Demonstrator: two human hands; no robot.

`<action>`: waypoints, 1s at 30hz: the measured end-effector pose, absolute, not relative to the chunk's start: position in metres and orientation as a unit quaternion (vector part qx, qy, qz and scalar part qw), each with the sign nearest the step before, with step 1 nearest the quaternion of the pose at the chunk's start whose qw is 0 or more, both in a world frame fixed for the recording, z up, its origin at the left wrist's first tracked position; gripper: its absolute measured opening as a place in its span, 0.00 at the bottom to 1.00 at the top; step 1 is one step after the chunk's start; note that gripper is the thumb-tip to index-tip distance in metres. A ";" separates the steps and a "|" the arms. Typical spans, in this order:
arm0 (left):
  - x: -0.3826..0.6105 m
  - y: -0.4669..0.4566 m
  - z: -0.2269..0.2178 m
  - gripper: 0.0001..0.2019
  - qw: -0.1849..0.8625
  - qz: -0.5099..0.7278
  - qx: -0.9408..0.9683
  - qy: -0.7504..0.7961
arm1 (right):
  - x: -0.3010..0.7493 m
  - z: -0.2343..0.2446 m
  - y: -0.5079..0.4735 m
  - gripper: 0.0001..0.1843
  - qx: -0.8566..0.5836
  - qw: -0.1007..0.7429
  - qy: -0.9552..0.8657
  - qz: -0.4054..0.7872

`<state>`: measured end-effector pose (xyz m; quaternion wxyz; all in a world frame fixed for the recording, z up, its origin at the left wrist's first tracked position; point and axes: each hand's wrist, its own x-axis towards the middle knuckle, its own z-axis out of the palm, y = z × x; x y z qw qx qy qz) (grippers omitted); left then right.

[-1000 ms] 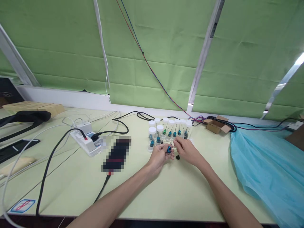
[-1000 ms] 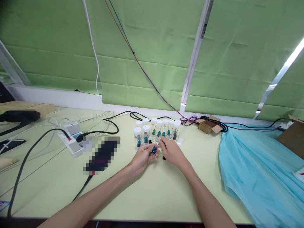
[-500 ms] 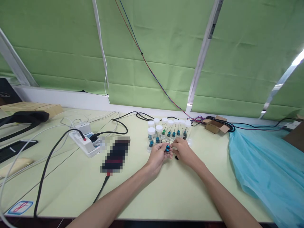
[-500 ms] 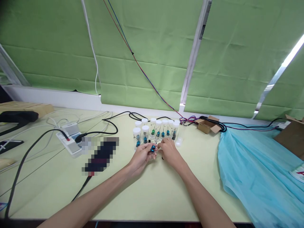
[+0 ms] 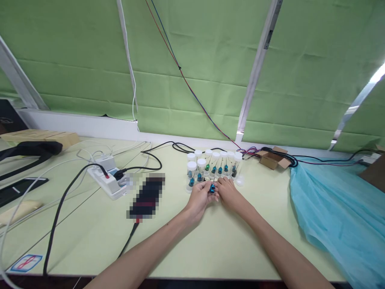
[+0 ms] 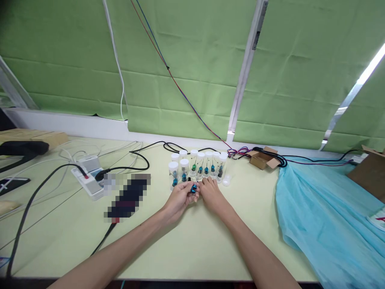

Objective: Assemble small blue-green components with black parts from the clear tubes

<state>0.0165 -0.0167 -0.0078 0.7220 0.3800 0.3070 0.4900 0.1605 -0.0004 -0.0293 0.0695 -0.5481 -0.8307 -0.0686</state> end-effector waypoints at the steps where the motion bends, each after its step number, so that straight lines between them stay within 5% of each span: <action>1: 0.017 -0.017 -0.008 0.09 0.722 0.490 0.380 0.307 | 0.160 -0.029 -0.001 0.13 -0.550 0.064 -0.829 -0.070; 9: 0.017 -0.017 -0.008 0.08 0.725 0.491 0.379 0.301 | 0.157 -0.028 0.000 0.13 -0.561 0.037 -0.822 -0.092; 17: 0.016 -0.015 -0.011 0.10 0.718 0.494 0.385 0.303 | 0.165 -0.019 0.001 0.07 -0.585 0.111 -0.797 -0.099; 30: 0.016 -0.016 -0.008 0.08 0.711 0.495 0.380 0.325 | 0.181 -0.001 -0.003 0.05 -0.560 0.437 -0.699 0.083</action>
